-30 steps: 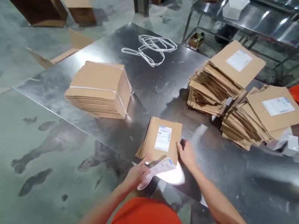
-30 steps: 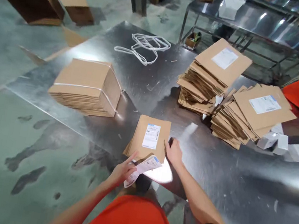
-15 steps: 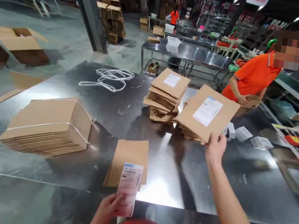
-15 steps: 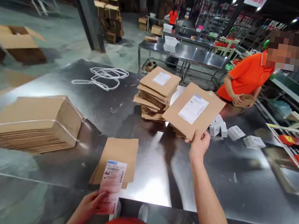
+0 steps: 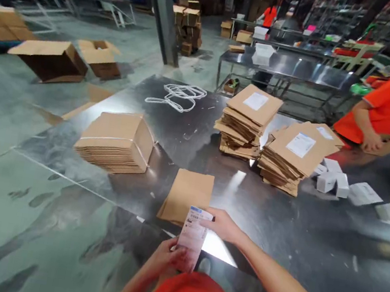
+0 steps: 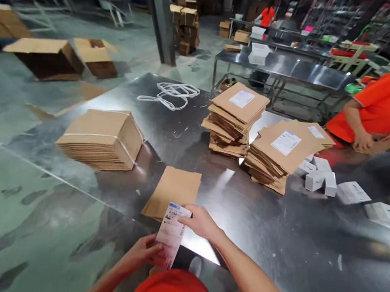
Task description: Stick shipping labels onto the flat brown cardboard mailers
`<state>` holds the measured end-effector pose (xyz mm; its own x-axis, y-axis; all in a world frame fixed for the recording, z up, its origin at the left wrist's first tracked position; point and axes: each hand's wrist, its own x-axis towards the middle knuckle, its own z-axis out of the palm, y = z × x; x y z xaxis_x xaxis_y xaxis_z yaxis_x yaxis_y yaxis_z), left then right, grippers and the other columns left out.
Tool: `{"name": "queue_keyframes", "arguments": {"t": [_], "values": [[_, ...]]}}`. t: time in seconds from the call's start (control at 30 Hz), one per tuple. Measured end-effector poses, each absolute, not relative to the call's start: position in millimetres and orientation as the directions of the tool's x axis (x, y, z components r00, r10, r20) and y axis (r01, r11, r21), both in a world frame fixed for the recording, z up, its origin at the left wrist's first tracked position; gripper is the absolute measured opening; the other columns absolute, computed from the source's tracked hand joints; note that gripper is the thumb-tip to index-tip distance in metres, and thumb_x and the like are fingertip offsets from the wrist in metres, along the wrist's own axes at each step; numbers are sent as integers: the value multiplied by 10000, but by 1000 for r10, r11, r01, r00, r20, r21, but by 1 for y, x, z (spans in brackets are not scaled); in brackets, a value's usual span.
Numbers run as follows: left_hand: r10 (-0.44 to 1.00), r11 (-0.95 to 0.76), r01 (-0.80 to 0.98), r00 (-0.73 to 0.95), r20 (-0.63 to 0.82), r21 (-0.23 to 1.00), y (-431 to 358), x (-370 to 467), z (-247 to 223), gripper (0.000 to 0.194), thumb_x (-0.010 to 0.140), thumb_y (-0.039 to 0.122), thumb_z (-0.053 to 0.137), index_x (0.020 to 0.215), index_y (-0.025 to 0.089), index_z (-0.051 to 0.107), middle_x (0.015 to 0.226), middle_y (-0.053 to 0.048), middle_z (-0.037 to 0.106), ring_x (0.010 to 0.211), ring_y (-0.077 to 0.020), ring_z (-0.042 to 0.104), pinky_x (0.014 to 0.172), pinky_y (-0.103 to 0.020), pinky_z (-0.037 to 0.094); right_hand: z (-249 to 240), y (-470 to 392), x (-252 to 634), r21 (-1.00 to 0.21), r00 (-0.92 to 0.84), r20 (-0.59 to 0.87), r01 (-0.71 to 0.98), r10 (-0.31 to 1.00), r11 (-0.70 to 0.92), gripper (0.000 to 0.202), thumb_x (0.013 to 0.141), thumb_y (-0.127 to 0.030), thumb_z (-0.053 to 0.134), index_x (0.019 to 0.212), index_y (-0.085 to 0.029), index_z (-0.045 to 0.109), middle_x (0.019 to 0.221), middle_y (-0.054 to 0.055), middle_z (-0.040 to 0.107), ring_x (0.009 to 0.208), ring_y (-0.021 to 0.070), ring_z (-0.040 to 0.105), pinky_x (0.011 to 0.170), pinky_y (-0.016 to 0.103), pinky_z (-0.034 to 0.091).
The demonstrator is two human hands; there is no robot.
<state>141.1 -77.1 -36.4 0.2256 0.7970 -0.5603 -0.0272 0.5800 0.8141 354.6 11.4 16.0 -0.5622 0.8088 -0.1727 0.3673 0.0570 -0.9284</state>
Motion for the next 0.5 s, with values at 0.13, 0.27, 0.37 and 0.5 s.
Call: {"name": "queue_keyframes", "arguments": {"t": [0.13,0.27,0.37,0.5], "values": [[894,442,-141,152,-422,886,-71,136,-18,749,580,415,859,1254,194,620,1179,-86,689,1042,-236,636,880,-297,504,0,-6,341,-888,-550,-296,459,781,-13,268,854,-400,585,732,-175,663,672,-20,621,679,147,554,600,243,411],[858,507,-66,-61,-510,860,-58,147,-31,351,654,459,742,749,130,669,635,18,581,577,-119,518,545,-223,420,-6,-16,328,-837,-541,-303,545,784,52,305,893,-448,536,787,-189,656,700,-20,610,672,133,519,603,240,366],[846,520,-19,-129,-518,854,-54,150,-53,385,652,501,706,578,143,585,534,55,465,505,-83,401,474,-208,306,-15,-8,320,-816,-540,-274,568,796,104,274,890,-443,543,846,-202,666,753,-11,634,712,142,538,627,236,373],[808,575,-4,-156,-568,818,-61,142,-82,379,675,457,695,515,144,554,473,61,419,474,-73,365,455,-211,237,-37,37,315,-757,-514,-258,633,818,159,204,875,-316,525,754,-198,641,735,1,637,716,154,557,667,249,384]]}}
